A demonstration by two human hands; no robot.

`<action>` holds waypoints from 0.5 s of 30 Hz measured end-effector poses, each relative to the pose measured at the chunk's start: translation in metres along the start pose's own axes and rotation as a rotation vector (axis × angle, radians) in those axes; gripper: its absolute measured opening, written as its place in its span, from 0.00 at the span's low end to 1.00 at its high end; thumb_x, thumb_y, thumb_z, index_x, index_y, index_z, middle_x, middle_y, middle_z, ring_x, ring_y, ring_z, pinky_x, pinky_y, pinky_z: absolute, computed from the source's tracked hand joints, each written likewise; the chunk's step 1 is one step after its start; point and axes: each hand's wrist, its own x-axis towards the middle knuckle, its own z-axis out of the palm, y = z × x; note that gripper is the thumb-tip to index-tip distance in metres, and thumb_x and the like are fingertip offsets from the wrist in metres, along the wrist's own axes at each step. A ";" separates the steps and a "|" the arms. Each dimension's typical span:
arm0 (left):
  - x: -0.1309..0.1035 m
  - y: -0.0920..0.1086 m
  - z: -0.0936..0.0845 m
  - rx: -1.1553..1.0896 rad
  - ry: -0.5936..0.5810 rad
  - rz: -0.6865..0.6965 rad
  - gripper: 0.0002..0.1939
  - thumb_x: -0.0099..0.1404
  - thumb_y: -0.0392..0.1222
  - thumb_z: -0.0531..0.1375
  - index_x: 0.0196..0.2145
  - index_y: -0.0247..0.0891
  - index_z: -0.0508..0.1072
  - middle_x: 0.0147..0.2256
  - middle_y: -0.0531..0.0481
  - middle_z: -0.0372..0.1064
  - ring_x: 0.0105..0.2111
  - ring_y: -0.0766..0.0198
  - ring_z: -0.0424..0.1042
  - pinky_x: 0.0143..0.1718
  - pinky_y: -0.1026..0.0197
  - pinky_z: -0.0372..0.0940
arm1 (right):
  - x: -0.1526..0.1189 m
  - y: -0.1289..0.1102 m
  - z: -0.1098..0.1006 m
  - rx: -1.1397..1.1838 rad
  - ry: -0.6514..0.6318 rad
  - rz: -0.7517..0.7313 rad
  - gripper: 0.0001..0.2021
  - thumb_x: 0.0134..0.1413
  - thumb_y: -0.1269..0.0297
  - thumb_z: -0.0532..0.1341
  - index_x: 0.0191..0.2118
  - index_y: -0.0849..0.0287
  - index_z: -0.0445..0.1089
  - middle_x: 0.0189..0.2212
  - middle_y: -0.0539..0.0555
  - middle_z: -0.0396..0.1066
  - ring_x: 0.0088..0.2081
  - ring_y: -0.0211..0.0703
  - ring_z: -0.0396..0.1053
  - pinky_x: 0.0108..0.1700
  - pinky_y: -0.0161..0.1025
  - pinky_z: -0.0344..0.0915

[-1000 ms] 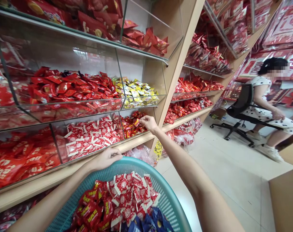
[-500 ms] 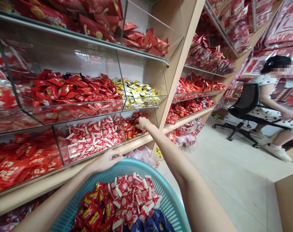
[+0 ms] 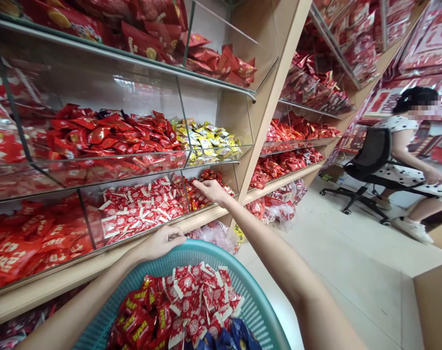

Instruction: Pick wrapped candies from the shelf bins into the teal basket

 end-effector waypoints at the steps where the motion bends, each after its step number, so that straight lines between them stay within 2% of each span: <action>1: 0.000 0.000 0.000 0.000 -0.001 -0.003 0.16 0.60 0.47 0.52 0.26 0.32 0.71 0.25 0.51 0.66 0.27 0.66 0.62 0.28 0.67 0.57 | 0.002 0.002 -0.002 -0.080 0.029 0.014 0.24 0.57 0.50 0.45 0.31 0.63 0.71 0.24 0.55 0.72 0.25 0.38 0.67 0.28 0.32 0.60; 4: -0.001 -0.001 0.000 0.003 0.001 -0.010 0.16 0.60 0.47 0.52 0.26 0.32 0.71 0.24 0.51 0.65 0.27 0.66 0.62 0.28 0.67 0.57 | 0.017 0.016 -0.017 -0.394 0.181 0.041 0.17 0.57 0.61 0.48 0.32 0.61 0.72 0.30 0.57 0.73 0.33 0.43 0.68 0.34 0.34 0.60; 7: -0.001 -0.003 0.001 0.002 0.014 -0.003 0.16 0.60 0.47 0.52 0.25 0.32 0.70 0.24 0.52 0.65 0.26 0.67 0.62 0.27 0.67 0.58 | 0.035 0.031 -0.025 -0.481 0.201 0.052 0.14 0.53 0.70 0.49 0.39 0.59 0.71 0.37 0.58 0.72 0.39 0.47 0.67 0.39 0.36 0.59; 11: 0.000 -0.004 0.002 0.001 0.014 -0.003 0.16 0.60 0.47 0.52 0.26 0.32 0.71 0.24 0.52 0.65 0.26 0.67 0.62 0.27 0.68 0.58 | 0.049 0.039 -0.011 -0.563 0.154 0.012 0.16 0.51 0.72 0.49 0.41 0.59 0.71 0.41 0.60 0.70 0.44 0.51 0.63 0.43 0.40 0.58; 15: 0.000 -0.003 0.001 0.019 0.014 -0.004 0.16 0.60 0.47 0.52 0.26 0.32 0.71 0.24 0.51 0.66 0.26 0.67 0.63 0.27 0.68 0.58 | 0.051 0.046 0.009 -0.625 0.072 -0.029 0.18 0.51 0.74 0.48 0.44 0.59 0.70 0.44 0.59 0.68 0.46 0.51 0.61 0.46 0.41 0.57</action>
